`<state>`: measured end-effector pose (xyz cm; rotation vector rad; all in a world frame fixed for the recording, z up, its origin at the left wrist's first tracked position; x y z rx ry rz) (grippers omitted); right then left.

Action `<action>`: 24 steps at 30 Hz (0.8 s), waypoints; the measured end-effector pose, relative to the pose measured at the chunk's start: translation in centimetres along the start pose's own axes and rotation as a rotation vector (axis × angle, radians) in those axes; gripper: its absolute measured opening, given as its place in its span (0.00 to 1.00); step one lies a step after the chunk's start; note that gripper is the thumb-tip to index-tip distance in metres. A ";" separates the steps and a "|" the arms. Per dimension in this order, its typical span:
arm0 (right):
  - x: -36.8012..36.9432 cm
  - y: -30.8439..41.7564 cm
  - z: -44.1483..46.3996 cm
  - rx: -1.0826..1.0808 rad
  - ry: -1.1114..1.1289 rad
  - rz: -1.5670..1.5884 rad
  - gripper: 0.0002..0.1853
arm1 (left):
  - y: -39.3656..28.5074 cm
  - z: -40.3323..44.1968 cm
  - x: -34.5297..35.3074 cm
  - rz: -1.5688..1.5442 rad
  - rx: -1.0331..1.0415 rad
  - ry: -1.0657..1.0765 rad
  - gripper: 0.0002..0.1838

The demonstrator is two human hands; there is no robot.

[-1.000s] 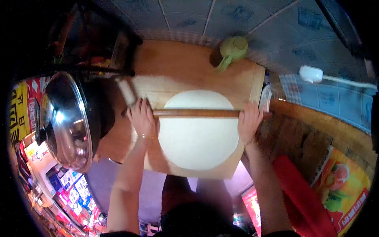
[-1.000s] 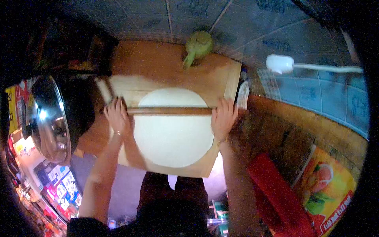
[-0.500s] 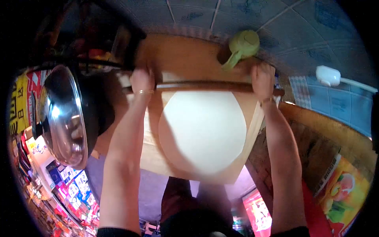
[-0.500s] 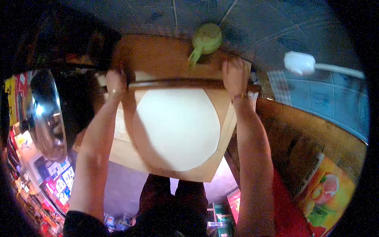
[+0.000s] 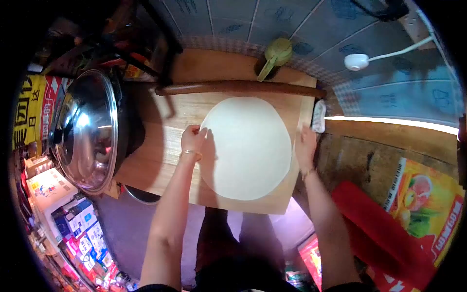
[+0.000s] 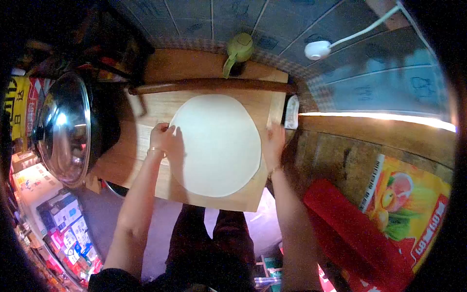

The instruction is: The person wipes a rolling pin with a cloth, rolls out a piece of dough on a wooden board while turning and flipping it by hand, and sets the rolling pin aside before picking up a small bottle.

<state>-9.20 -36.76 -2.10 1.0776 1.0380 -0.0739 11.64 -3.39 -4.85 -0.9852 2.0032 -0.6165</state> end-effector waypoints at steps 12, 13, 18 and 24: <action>0.3 0.4 -18.3 1.039 0.315 1.006 0.17 | 1.0 -3.3 -0.2 -0.266 -0.174 0.404 0.11; 1.2 1.8 -20.1 1.142 0.311 0.975 0.20 | 0.9 -3.6 0.1 -0.318 -0.235 0.518 0.12; 1.8 11.3 -14.9 0.732 0.566 0.884 0.28 | -2.4 -2.6 0.4 0.206 -0.071 0.516 0.21; -9.3 15.8 -6.2 0.440 0.783 0.955 0.27 | -7.7 -9.3 -5.8 -0.042 0.010 0.572 0.18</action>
Point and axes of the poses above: each hand's wrist, its own z-axis towards the middle knuckle, its own x-axis out of the palm, y = z × x, the point moved 5 cm from there along z, towards the middle knuckle, and after that the axes turned 2 degrees about z, right-handed, at the moved point
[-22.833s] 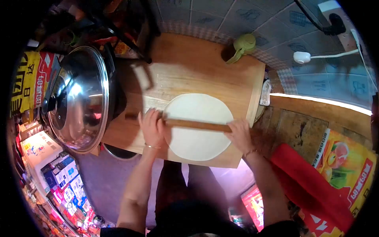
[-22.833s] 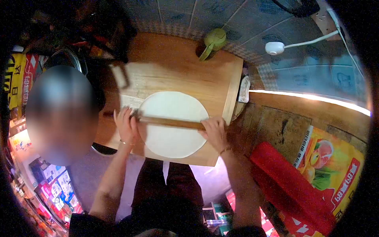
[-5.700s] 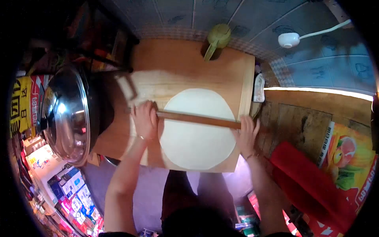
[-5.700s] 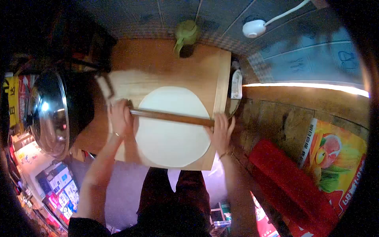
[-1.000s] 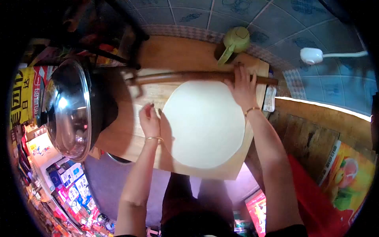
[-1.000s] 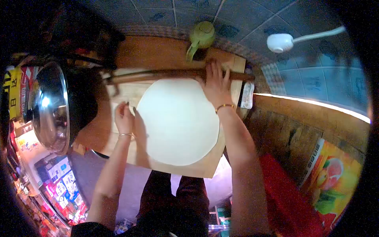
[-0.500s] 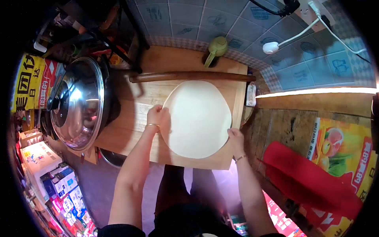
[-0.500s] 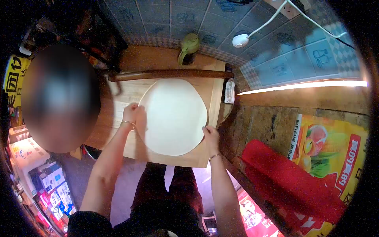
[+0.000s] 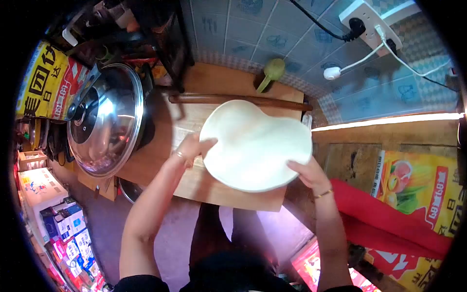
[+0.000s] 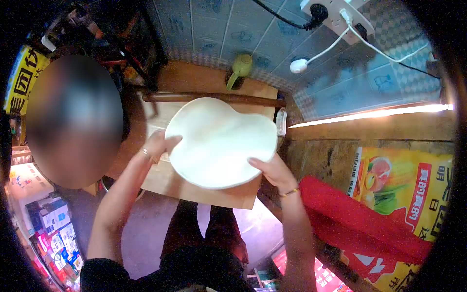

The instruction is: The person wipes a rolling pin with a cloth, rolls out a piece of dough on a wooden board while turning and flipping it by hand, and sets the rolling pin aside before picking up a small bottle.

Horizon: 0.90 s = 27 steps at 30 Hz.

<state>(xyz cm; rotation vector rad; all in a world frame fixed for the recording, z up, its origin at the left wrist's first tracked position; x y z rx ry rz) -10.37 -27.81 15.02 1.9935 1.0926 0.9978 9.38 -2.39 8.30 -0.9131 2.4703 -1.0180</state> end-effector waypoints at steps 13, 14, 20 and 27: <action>-7.1 -0.9 17.8 -0.570 -0.307 -1.605 0.29 | 18.9 0.6 5.6 -0.733 0.003 -0.403 0.14; -6.6 -0.4 20.0 -0.666 -0.266 -1.774 0.29 | 17.1 1.7 4.8 -0.677 0.070 -0.442 0.13; -7.3 -2.5 21.3 -0.604 -0.098 -1.823 0.23 | 14.3 2.2 1.5 0.063 0.218 -0.819 0.15; -4.6 -8.4 6.1 -0.514 0.034 -1.603 0.29 | 6.9 -0.7 4.5 0.882 0.620 -0.887 0.21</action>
Point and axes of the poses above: each hand's wrist, its own z-axis towards the middle knuckle, its own x-axis out of the palm, y = z × x, the point moved 5 cm from there along z, towards the middle knuckle, and after that the axes turned 2 degrees about z, right-handed, at the moved point
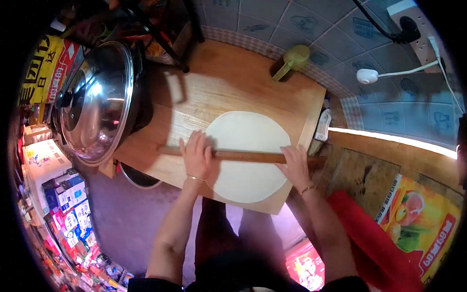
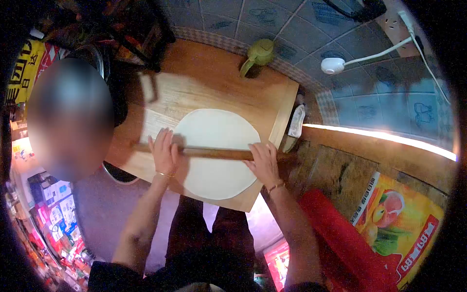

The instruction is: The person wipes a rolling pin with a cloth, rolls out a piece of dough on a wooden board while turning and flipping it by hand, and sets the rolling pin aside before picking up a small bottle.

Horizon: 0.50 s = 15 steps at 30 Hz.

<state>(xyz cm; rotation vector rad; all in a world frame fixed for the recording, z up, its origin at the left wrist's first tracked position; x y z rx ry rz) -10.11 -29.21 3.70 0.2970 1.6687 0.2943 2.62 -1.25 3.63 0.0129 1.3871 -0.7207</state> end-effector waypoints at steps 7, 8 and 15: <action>3.4 -2.4 -5.1 0.528 -0.266 -0.077 0.28 | 3.9 -5.3 2.8 0.213 -0.221 0.135 0.22; 3.0 -3.4 -3.0 0.454 -0.270 -0.132 0.26 | 3.9 -2.2 3.2 0.236 -0.218 0.189 0.22; -1.0 -7.1 5.4 0.344 -0.396 -0.048 0.21 | 3.5 9.4 3.7 0.117 -0.082 -0.007 0.20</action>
Point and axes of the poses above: each hand's wrist, its own z-axis towards the middle knuckle, its own x-axis out of the palm, y = z × x, the point moved 5 cm from there along z, towards the middle knuckle, and after that the axes turned 2 degrees about z, right-handed, at the moved point
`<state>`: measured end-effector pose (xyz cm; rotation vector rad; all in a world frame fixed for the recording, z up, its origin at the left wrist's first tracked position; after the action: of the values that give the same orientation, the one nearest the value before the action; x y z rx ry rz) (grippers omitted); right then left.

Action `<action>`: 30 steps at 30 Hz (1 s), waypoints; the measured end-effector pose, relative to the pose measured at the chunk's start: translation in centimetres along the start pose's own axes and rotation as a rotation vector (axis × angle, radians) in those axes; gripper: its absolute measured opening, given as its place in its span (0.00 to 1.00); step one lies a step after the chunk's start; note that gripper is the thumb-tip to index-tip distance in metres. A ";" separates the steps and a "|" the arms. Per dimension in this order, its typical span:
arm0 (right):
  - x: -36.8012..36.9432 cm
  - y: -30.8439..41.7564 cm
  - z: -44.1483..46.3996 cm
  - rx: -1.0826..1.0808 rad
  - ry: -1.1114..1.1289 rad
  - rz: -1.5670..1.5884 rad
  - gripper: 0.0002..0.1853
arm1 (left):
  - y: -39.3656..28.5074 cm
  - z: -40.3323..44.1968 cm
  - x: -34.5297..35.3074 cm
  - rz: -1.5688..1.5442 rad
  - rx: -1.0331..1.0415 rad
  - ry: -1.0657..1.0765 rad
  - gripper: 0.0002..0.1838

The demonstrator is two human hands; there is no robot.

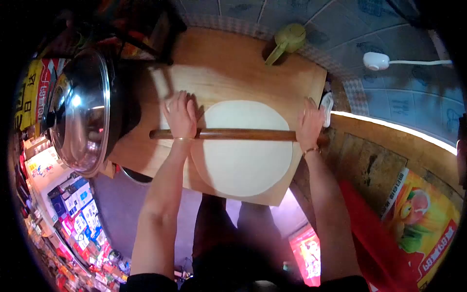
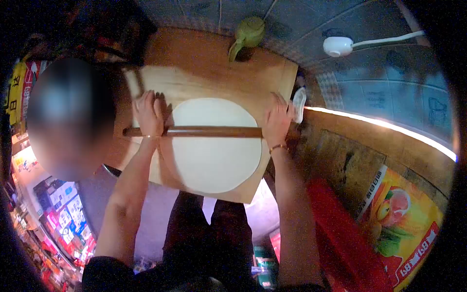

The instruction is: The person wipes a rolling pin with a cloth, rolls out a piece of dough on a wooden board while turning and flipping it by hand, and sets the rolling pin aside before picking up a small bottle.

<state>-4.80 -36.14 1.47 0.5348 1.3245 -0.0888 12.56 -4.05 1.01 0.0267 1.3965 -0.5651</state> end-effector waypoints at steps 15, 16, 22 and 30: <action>0.9 0.2 4.5 -0.075 0.029 -0.007 0.18 | 1.9 3.0 0.7 -0.018 -0.100 -0.012 0.19; 2.0 -0.6 3.2 -0.007 0.020 -0.084 0.19 | 1.9 3.7 0.7 0.013 -0.083 -0.072 0.19; 1.6 0.8 -1.6 0.065 0.006 -0.173 0.20 | 2.2 -0.1 1.6 0.161 -0.004 -0.003 0.20; 2.7 0.1 7.2 -0.074 0.029 -0.152 0.13 | 1.3 8.3 3.0 0.052 -0.020 0.028 0.12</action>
<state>2.44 -38.43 0.03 0.3733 1.3899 -0.1567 20.91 -6.83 -0.56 0.0549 1.4245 -0.5085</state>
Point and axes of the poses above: each hand's wrist, its own z-axis towards the middle knuckle, its own x-axis out of the palm, y = z × x, the point moved 5 cm from there along z, towards the middle knuckle, and after that the axes turned 2 degrees about z, right-handed, at the moved point
